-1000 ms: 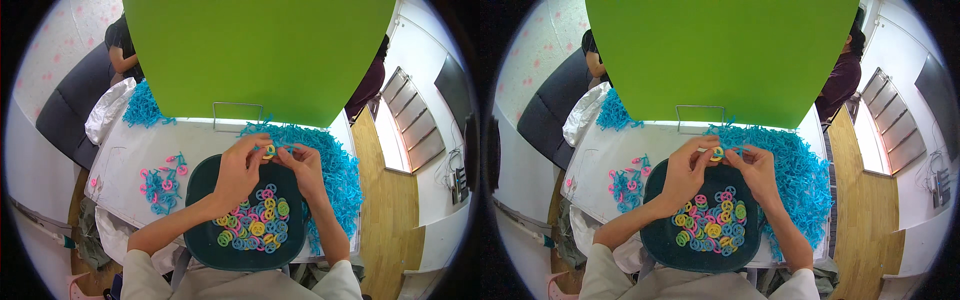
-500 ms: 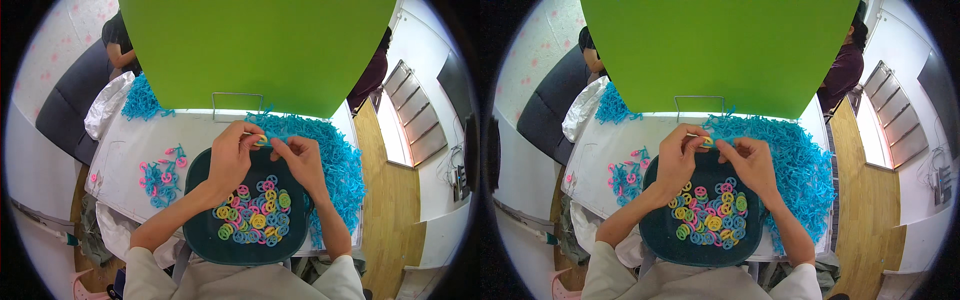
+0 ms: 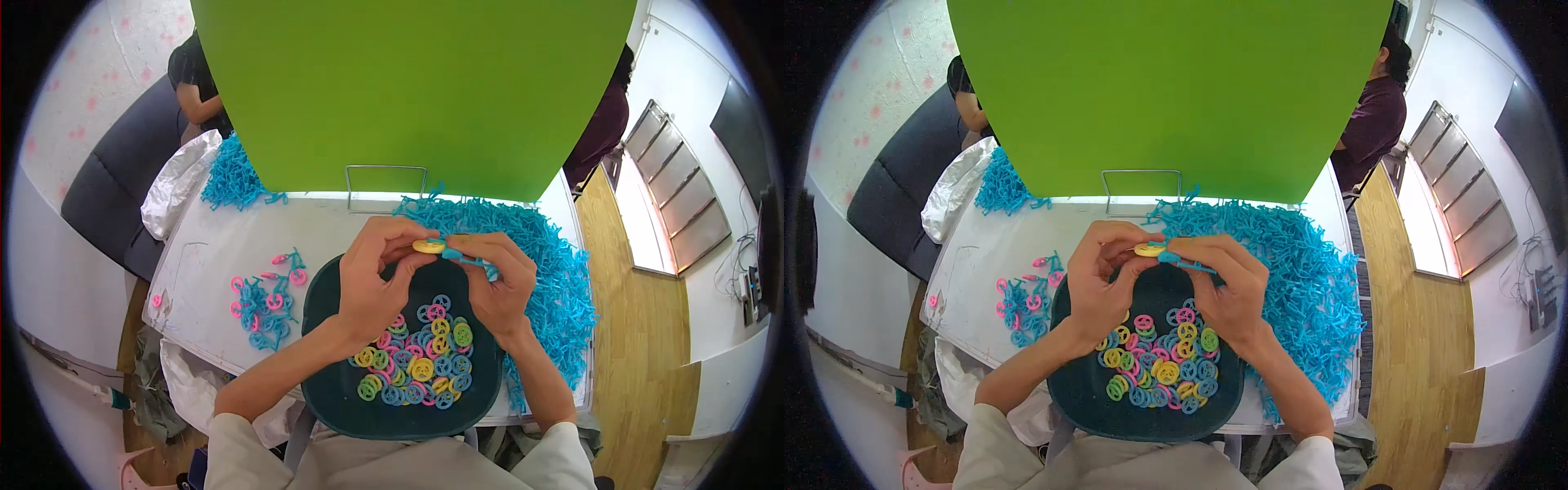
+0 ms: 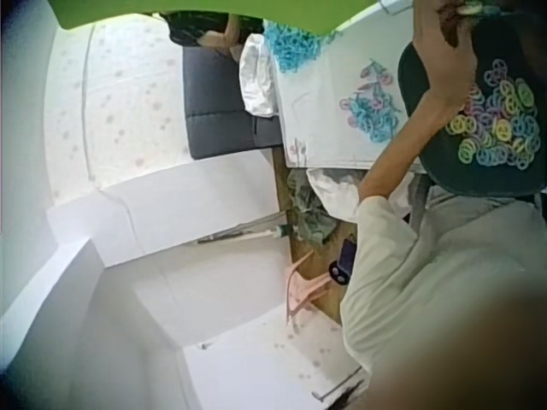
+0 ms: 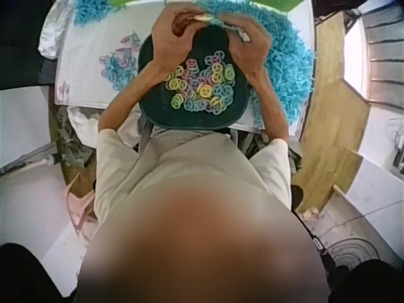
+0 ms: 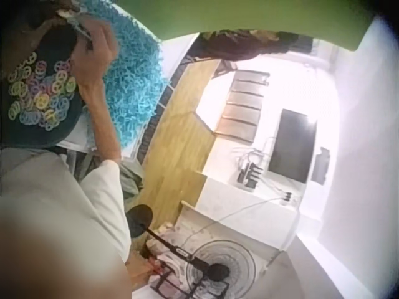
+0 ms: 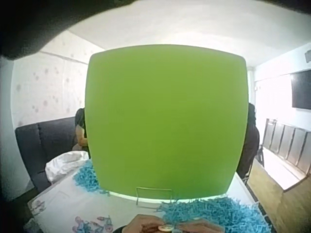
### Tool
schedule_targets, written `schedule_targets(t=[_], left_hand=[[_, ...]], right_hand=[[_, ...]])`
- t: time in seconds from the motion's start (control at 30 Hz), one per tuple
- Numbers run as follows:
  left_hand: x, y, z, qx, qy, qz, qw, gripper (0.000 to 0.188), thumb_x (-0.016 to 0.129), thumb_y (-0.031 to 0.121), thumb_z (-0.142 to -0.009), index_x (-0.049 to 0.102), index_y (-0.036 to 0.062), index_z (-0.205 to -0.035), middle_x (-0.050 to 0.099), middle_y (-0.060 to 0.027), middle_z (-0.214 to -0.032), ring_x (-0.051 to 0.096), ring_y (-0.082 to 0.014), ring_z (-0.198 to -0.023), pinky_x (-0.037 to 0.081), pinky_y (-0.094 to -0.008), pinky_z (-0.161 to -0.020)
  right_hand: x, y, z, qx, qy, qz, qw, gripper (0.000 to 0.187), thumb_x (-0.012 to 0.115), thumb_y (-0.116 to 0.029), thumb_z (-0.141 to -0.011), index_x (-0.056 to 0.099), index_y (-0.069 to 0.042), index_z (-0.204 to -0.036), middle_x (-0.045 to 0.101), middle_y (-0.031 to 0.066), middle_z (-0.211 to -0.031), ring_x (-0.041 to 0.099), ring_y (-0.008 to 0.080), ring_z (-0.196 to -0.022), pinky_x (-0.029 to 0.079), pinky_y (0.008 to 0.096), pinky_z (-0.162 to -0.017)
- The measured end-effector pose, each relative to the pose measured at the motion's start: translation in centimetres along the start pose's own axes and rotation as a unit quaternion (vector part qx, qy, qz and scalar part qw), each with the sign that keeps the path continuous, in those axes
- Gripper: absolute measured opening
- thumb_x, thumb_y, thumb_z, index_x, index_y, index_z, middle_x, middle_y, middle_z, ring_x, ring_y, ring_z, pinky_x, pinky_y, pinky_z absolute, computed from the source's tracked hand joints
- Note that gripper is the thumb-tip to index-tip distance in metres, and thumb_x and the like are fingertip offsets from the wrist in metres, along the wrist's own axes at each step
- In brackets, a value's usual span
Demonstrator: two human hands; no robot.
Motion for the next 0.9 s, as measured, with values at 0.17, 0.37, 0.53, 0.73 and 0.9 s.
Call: schedule_targets(t=[0.17,0.37,0.53,0.73,0.9], left_hand=[[-0.1,0.7,-0.1,0.107,0.000,-0.080,0.991,0.025,0.064,-0.013,-0.078,0.061,0.0002,-0.099,0.062,-0.0110,-0.100,0.066,-0.0200,-0.089,0.056,-0.0281,-0.075],[0.0,1.7,-0.3,0.199,-0.060,-0.296,0.932,0.023,0.069,-0.008,-0.076,0.063,0.0015,-0.096,0.063,-0.0105,-0.103,0.066,-0.0217,-0.086,0.055,-0.0280,-0.070],[-0.2,1.7,-0.5,0.168,-0.140,-0.314,0.924,0.020,0.067,-0.001,-0.079,0.061,0.0038,-0.098,0.061,-0.0112,-0.095,0.064,-0.0253,-0.078,0.053,-0.0323,-0.065],[-4.7,-5.2,3.3,-0.041,-0.371,-0.506,0.777,0.025,0.064,0.003,-0.077,0.062,0.0050,-0.102,0.060,-0.0131,-0.094,0.063,-0.0320,-0.082,0.053,-0.0405,-0.067],[-4.0,-6.7,5.1,-0.056,-0.443,-0.581,0.680,0.028,0.064,0.007,-0.074,0.061,0.0051,-0.101,0.059,-0.0169,-0.089,0.062,-0.0346,-0.083,0.052,-0.0440,-0.067]], right_hand=[[-0.3,-0.2,-0.2,-0.052,-0.007,0.000,0.999,0.024,0.064,0.010,-0.075,0.068,-0.003,-0.095,0.068,0.0118,-0.093,0.067,0.0234,-0.079,0.053,0.0286,-0.072],[1.2,2.0,0.7,0.361,-0.024,-0.254,0.897,0.038,0.056,0.000,-0.090,0.051,-0.004,-0.127,0.063,0.0122,-0.108,0.062,0.0189,-0.101,0.051,0.0304,-0.089],[1.6,2.1,0.4,0.295,-0.049,-0.352,0.887,0.047,0.057,-0.004,-0.092,0.042,0.000,-0.136,0.060,0.0094,-0.106,0.059,0.0153,-0.101,0.049,0.0276,-0.090],[1.2,3.0,0.5,0.362,-0.027,-0.293,0.884,0.029,0.057,-0.013,-0.095,0.050,-0.002,-0.121,0.047,-0.0014,-0.076,0.045,0.0051,-0.064,0.038,0.0213,-0.059],[1.7,4.3,1.3,0.349,-0.089,-0.346,0.866,0.021,0.058,-0.017,-0.095,0.056,-0.003,-0.111,0.053,0.0000,-0.077,0.047,0.0032,-0.062,0.037,0.0187,-0.052]])
Point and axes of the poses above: each hand's wrist, its own z-axis away from the middle knuckle, its own x-axis out of the palm, y = z × x, the point moved 4 cm from there along -z, towards the middle knuckle
